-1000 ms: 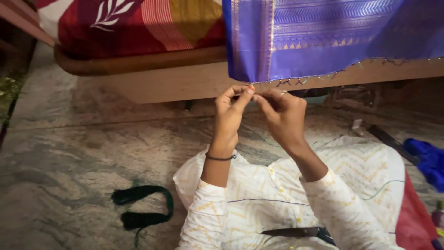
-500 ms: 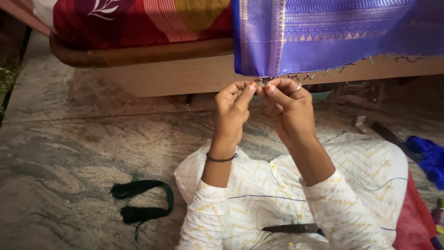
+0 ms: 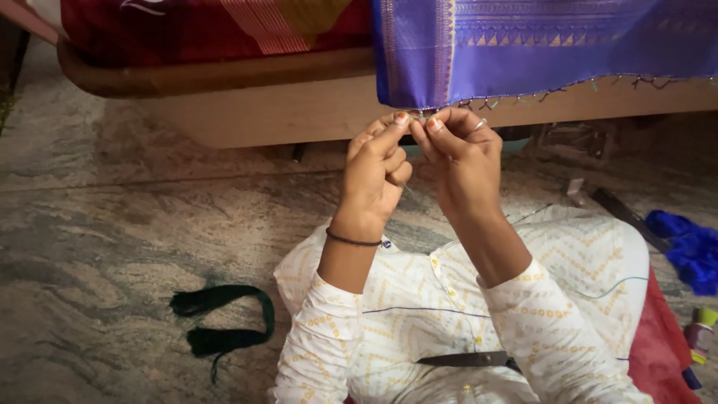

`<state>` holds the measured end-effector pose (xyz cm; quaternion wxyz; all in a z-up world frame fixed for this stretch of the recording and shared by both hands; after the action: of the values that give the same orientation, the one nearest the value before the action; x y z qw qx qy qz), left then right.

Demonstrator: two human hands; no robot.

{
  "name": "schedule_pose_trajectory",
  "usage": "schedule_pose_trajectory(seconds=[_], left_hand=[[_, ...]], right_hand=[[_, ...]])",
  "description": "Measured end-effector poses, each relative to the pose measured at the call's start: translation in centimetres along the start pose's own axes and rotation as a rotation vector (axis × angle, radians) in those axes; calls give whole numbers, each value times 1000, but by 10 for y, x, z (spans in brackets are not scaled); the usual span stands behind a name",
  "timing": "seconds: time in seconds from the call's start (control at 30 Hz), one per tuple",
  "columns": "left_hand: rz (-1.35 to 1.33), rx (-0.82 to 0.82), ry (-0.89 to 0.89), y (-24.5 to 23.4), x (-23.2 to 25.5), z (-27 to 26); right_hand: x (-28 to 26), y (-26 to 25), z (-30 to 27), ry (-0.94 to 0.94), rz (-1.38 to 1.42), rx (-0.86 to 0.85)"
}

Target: The recorder is sewing small decorative metal or plastic tassels onto the edge of a blue fabric garment, then preparing green yarn for further decoration.

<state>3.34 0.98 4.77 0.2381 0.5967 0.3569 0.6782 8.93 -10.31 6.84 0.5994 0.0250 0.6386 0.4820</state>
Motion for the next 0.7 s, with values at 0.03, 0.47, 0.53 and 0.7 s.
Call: schedule_pose_trajectory(seconds=[0.03,0.47,0.53,0.7], left_hand=[[1,-2,-2,0,-1,0],[-70,25,24,-46,-40,14],[48,84,35,-44,-25,10],[259,106,-32,-18,3,8]], right_hand=[[1,-1,0,-2,0,2],[8,-38,-10,192,-255,-75],[26,-91,-39,337,-593,-132],[106,-275,-272,1100,-1778,-1523]])
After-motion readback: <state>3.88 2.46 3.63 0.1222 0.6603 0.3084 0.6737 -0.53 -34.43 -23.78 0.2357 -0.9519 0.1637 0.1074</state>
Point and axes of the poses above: each hand's wrist, its own z-axis towards the middle knuckle, its own y-axis out of the palm, x = y × z, the point moved 7 cm from there along z, towards the middle knuckle, and after that the axes turned 15 degrees about -x, right-handed, at the moved point
